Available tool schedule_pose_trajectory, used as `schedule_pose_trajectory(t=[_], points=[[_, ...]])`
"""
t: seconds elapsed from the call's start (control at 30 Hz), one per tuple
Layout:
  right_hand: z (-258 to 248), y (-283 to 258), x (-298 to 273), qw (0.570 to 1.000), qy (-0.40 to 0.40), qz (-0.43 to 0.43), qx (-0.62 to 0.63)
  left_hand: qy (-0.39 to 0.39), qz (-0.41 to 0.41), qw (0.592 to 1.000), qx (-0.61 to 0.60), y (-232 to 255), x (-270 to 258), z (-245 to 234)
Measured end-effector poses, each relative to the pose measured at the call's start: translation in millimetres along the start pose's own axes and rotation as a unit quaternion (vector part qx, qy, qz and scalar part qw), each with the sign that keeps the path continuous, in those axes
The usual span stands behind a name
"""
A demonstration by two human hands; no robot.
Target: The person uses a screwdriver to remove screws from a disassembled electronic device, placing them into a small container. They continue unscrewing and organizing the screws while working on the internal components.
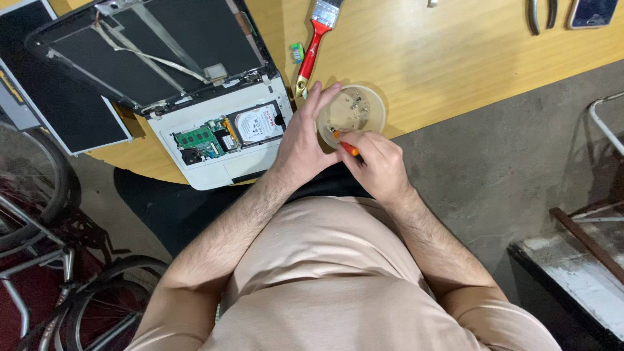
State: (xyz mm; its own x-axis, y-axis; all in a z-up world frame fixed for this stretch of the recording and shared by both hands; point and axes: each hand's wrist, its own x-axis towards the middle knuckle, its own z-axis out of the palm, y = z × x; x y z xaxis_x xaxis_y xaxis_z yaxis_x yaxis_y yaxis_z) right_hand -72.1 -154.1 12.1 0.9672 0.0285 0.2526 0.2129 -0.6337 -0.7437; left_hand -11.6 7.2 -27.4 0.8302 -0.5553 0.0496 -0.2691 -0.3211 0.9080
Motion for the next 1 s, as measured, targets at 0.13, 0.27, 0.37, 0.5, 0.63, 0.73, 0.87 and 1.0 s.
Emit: schedule_pose_trajectory(t=[0.13, 0.27, 0.37, 0.5, 0.63, 0.73, 0.87, 1.0], points=[[4.2, 5.9, 1.3, 1.000, -0.009, -0.006, -0.018, -0.001, 0.000, 1.000, -0.002, -6.9, -3.9, 3.7], [-2.2, 4.7, 0.5, 0.999, 0.018, 0.051, 0.001, 0.009, 0.015, 1.000, 0.024, -9.7, -3.2, 7.4], [-5.6, 4.2, -8.4, 0.971, 0.107, 0.195, 0.084, 0.018, 0.027, 0.999, 0.031, -3.6, -3.3, 4.7], [-5.4, 12.8, -9.4, 0.792, 0.271, 0.395, 0.378, 0.046, 0.032, 0.998, -0.003, 14.1, -5.2, -10.4], [-1.1, 35.6, -28.1, 0.723, 0.312, 0.427, 0.444, 0.094, 0.037, 0.995, -0.018, 14.0, -19.0, -20.0], [6.7, 36.0, -33.4, 0.695, 0.318, 0.430, 0.481, 0.112, -0.006, 0.993, -0.044, 14.5, -30.8, -25.0], [17.2, 16.6, -30.5, 0.682, 0.297, 0.428, 0.514, 0.122, -0.034, 0.982, -0.137, 21.8, -42.2, -27.9], [30.3, 19.0, -39.0, 0.688, 0.276, 0.419, 0.524, 0.136, -0.026, 0.968, -0.211, 44.4, -48.0, -50.2]])
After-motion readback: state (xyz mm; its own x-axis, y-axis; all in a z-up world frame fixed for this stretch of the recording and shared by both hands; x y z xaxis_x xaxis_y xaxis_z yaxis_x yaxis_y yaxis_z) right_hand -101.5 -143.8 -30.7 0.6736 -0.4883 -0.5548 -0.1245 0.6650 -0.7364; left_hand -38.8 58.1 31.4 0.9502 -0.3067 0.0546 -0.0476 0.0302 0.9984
